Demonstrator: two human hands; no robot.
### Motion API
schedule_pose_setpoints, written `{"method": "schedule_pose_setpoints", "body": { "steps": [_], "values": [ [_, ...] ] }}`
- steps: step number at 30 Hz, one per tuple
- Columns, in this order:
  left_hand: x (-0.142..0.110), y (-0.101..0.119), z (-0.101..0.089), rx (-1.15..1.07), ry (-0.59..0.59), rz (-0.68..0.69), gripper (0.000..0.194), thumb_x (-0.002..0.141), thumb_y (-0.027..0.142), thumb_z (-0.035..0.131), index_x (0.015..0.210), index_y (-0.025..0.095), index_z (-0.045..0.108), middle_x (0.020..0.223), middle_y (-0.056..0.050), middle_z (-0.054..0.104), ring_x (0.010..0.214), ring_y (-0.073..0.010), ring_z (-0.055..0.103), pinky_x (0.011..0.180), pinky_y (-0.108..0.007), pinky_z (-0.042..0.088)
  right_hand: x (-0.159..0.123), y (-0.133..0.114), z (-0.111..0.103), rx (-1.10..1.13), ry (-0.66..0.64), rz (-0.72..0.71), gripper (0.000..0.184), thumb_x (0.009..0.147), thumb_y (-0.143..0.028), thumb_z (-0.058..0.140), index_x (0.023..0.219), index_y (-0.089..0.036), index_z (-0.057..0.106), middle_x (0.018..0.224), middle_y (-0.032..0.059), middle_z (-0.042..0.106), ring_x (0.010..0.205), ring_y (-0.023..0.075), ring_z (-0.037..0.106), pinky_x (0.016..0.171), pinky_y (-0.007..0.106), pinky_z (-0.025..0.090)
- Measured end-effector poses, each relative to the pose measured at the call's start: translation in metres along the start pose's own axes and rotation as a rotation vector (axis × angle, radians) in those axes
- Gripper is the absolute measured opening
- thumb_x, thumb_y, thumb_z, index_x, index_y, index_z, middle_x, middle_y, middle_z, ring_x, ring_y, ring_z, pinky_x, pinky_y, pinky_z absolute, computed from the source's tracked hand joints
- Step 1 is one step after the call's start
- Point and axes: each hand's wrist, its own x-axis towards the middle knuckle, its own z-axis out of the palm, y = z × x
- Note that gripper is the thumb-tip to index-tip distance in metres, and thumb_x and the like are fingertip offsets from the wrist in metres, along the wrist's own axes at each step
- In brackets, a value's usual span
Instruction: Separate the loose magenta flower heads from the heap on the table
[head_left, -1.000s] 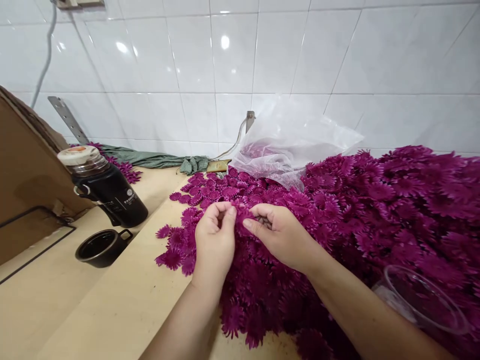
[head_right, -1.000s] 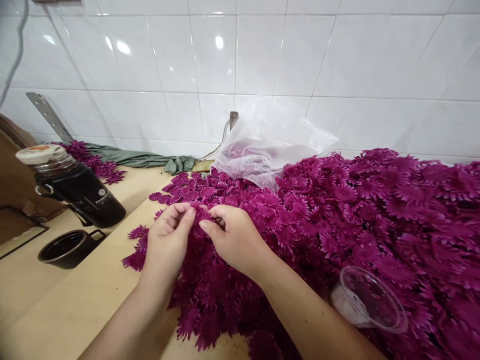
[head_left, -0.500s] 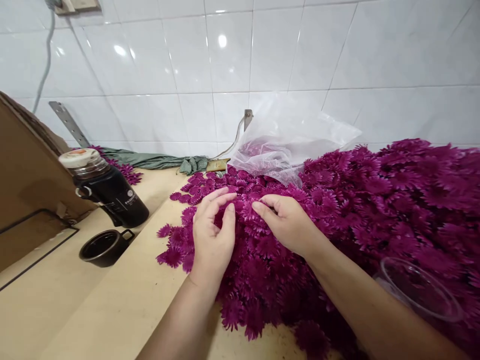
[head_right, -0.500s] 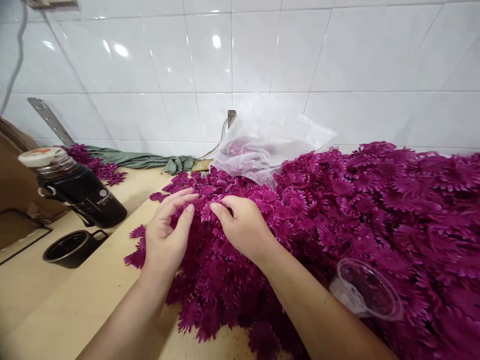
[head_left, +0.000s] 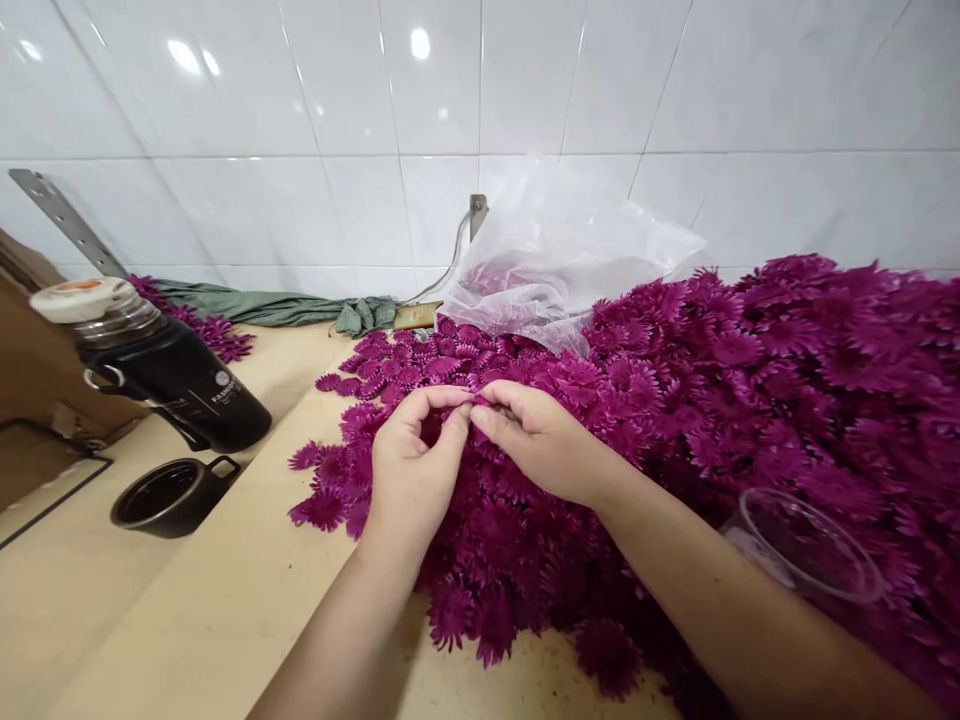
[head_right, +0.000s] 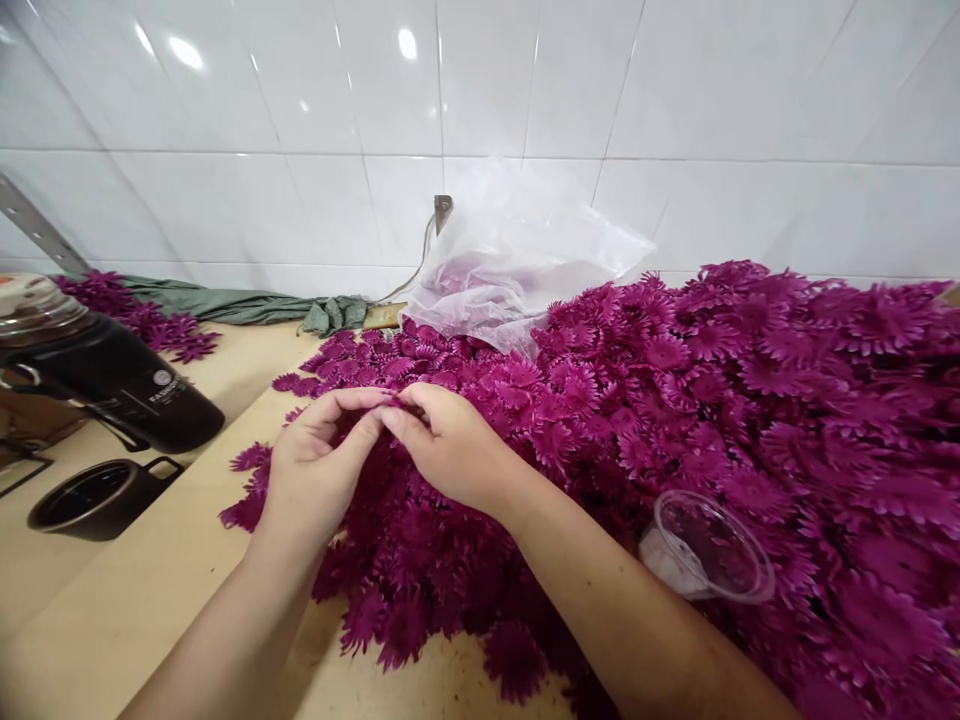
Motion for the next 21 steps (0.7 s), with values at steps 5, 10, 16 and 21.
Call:
{"method": "schedule_pose_setpoints", "body": {
  "steps": [5, 10, 16, 21],
  "values": [
    [0.005, 0.003, 0.001, -0.41, 0.147, -0.298, 0.022, 0.053, 0.019, 0.076, 0.069, 0.016, 0.061, 0.064, 0.004, 0.063, 0.061, -0.0083, 0.056, 0.064, -0.021, 0.046, -0.004, -0.008, -0.001, -0.092, -0.01, 0.002, 0.02, 0.082, -0.018, 0.047, 0.064, -0.019, 0.04, 0.061, -0.0049, 0.039, 0.058, 0.0099, 0.035, 0.057, 0.025, 0.03],
    [0.007, 0.008, 0.005, -0.579, 0.259, -0.439, 0.026, 0.047, 0.011, 0.075, 0.065, 0.015, 0.057, 0.057, 0.007, 0.058, 0.053, -0.0052, 0.051, 0.059, -0.019, 0.042, -0.004, -0.01, 0.002, -0.203, 0.027, -0.033, 0.026, 0.081, -0.015, 0.047, 0.06, -0.021, 0.033, 0.062, -0.0042, 0.039, 0.059, 0.0106, 0.035, 0.058, 0.026, 0.029],
    [0.019, 0.004, -0.01, -0.584, 0.301, -0.443, 0.014, 0.066, 0.012, 0.066, 0.065, 0.016, 0.052, 0.06, 0.005, 0.06, 0.052, -0.0058, 0.054, 0.055, -0.018, 0.042, -0.011, -0.02, -0.005, -0.225, -0.043, -0.062, 0.022, 0.081, -0.014, 0.048, 0.063, -0.02, 0.038, 0.063, -0.0027, 0.044, 0.06, 0.0111, 0.039, 0.057, 0.026, 0.031],
    [0.033, -0.007, -0.033, -0.409, 0.493, -0.213, 0.011, 0.067, 0.014, 0.064, 0.071, 0.018, 0.055, 0.07, 0.003, 0.062, 0.066, -0.0085, 0.06, 0.06, -0.019, 0.043, -0.017, -0.03, -0.013, -0.152, -0.127, -0.079, 0.011, 0.082, -0.016, 0.05, 0.072, -0.019, 0.052, 0.07, 0.0, 0.055, 0.065, 0.0124, 0.049, 0.061, 0.026, 0.038]
  ]
}}
